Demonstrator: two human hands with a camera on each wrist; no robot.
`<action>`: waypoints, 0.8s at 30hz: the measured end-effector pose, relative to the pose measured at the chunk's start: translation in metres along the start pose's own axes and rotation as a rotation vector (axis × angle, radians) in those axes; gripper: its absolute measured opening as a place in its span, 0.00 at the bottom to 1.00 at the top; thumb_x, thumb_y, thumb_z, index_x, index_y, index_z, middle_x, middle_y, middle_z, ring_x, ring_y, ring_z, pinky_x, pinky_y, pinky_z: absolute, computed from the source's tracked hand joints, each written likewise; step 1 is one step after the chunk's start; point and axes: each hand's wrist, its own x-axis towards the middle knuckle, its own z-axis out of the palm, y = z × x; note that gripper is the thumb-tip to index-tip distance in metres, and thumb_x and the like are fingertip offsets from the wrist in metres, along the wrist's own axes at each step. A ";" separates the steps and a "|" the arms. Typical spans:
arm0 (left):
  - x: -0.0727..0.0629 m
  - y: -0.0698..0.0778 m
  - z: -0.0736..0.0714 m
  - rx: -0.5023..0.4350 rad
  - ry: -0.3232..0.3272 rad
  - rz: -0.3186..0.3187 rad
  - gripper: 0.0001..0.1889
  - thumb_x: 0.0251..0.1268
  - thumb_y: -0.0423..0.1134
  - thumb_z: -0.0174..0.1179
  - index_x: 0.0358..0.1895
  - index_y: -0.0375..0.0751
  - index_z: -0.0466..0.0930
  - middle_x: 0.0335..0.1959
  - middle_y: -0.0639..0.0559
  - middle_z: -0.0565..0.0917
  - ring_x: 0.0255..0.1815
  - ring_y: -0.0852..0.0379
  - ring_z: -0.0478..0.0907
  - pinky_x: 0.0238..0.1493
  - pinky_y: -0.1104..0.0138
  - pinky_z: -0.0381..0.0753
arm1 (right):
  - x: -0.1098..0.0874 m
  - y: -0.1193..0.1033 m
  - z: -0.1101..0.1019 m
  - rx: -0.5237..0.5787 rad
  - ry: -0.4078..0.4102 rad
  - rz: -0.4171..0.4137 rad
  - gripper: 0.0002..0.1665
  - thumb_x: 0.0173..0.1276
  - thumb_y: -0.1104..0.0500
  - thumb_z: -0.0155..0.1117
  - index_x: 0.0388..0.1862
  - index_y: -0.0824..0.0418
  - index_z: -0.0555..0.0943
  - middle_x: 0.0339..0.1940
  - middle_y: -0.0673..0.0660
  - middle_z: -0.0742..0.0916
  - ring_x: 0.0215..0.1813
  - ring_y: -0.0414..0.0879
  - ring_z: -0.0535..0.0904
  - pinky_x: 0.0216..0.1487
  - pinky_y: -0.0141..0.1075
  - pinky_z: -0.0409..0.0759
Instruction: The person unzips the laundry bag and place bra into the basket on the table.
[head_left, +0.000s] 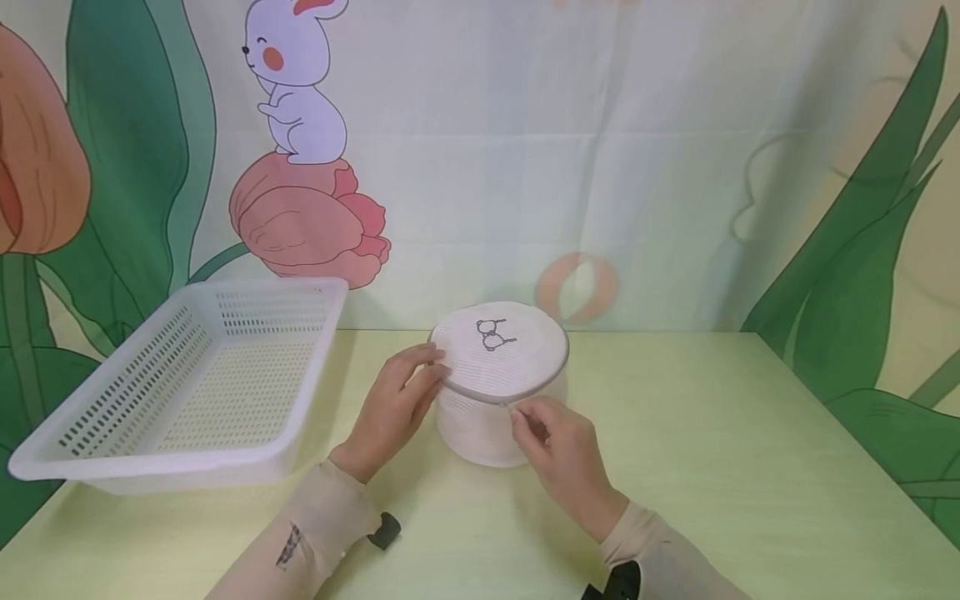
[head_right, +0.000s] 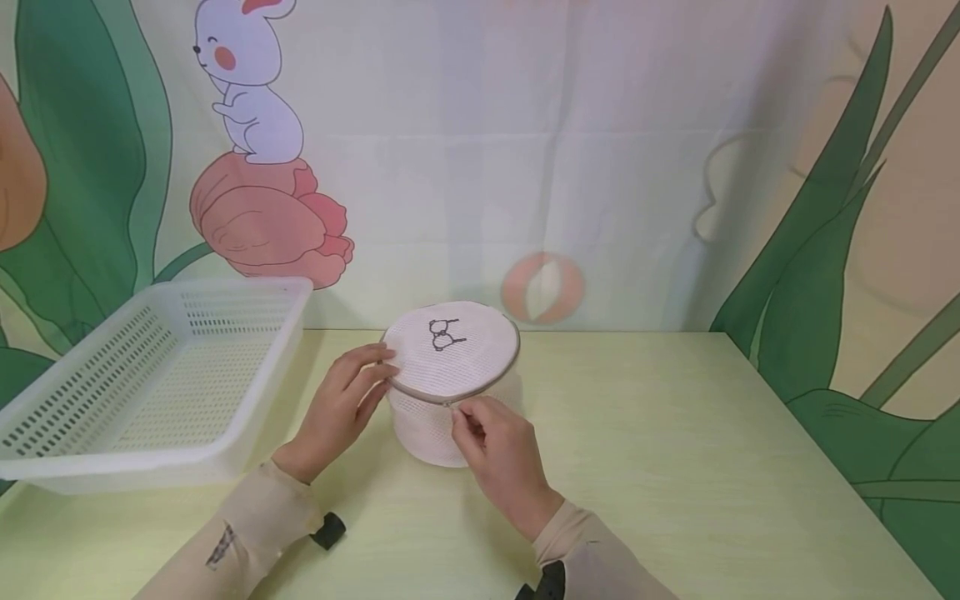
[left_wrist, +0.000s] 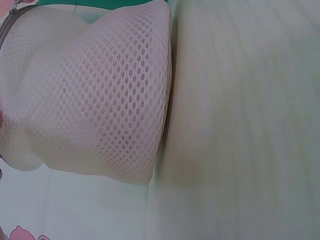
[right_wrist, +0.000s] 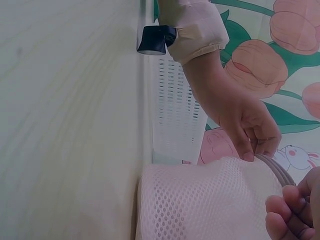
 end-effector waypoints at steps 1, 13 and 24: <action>0.000 -0.001 0.000 0.002 0.001 -0.003 0.11 0.55 0.27 0.64 0.42 0.40 0.78 0.51 0.42 0.80 0.57 0.43 0.76 0.62 0.55 0.75 | 0.000 0.000 0.000 -0.003 0.001 0.000 0.04 0.59 0.69 0.64 0.30 0.61 0.81 0.22 0.50 0.83 0.25 0.34 0.76 0.26 0.21 0.75; -0.001 -0.002 0.001 0.020 0.004 -0.004 0.14 0.54 0.27 0.66 0.44 0.39 0.77 0.51 0.42 0.79 0.56 0.43 0.76 0.61 0.54 0.75 | 0.000 0.002 0.000 -0.005 0.016 -0.020 0.04 0.58 0.69 0.64 0.30 0.61 0.81 0.22 0.51 0.83 0.25 0.33 0.75 0.26 0.18 0.73; 0.002 0.003 -0.001 0.008 -0.018 0.020 0.13 0.56 0.35 0.57 0.46 0.38 0.76 0.53 0.40 0.78 0.58 0.42 0.74 0.60 0.52 0.75 | 0.000 0.002 -0.001 0.010 0.019 -0.006 0.04 0.57 0.69 0.64 0.29 0.61 0.80 0.21 0.51 0.83 0.24 0.33 0.75 0.25 0.19 0.74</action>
